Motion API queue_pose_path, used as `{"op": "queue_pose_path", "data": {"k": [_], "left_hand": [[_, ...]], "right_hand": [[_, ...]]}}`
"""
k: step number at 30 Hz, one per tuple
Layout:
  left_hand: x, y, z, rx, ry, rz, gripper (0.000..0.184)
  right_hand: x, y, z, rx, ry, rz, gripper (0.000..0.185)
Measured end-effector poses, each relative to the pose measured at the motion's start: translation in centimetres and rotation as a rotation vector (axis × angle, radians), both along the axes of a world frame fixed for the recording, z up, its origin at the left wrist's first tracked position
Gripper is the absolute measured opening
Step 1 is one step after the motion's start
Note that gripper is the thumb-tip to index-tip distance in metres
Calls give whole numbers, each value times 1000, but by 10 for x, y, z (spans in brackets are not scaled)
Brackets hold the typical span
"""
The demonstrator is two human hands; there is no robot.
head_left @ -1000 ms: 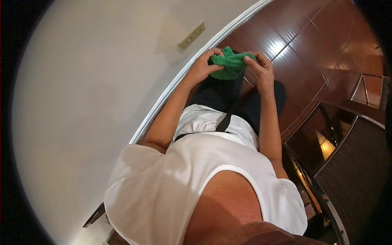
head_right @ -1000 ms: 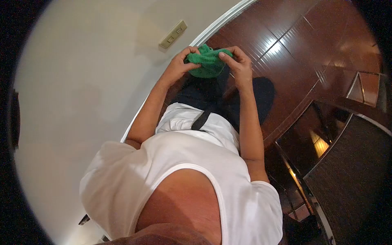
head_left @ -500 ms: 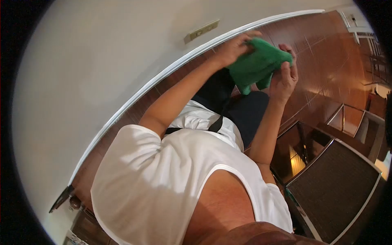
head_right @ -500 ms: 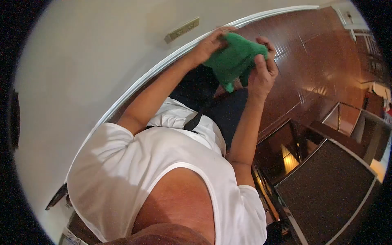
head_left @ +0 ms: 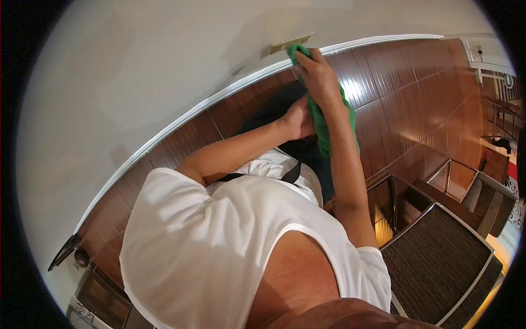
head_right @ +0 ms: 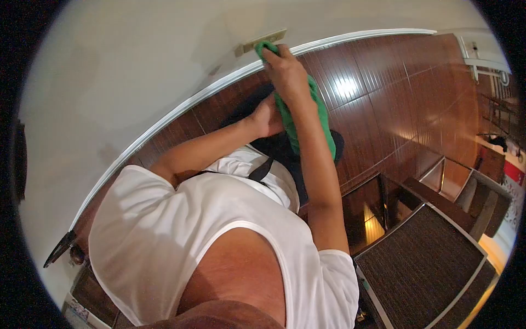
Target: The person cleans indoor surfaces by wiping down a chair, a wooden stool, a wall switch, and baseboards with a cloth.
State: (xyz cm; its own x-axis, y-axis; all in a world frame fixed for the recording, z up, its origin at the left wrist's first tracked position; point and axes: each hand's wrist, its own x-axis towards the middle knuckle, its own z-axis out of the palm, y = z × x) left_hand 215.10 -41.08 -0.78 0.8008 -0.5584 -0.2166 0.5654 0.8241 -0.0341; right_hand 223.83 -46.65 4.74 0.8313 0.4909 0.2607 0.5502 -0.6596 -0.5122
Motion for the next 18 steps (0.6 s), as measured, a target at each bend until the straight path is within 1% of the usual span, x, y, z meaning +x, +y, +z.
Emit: {"op": "queue_pose_path", "data": {"k": [1,4,7,10,13,14,17,18], "left_hand": [[1,6,3,9,-4,30,48],[2,19,1,34,-4,99,48],[6,21,1,38,28,130,47],[20,14,-5,87,6,83,47],[37,3,-14,136,59,64,46],[39,-1,-12,142,85,57,45],[43,-15,-18,110,76,57,45],[42,-14,-20,76,69,50,43]], "right_hand": [[-2,12,2,-60,-49,26,22],[-2,34,-8,-135,-124,16,29],[6,35,-22,-167,-164,40,26],[19,26,-30,-33,-142,23,23],[34,9,-34,61,-121,-68,25],[39,5,-37,104,-63,-144,22],[46,-8,-40,124,-53,-287,23],[44,-7,-40,83,-131,-260,23]]}}
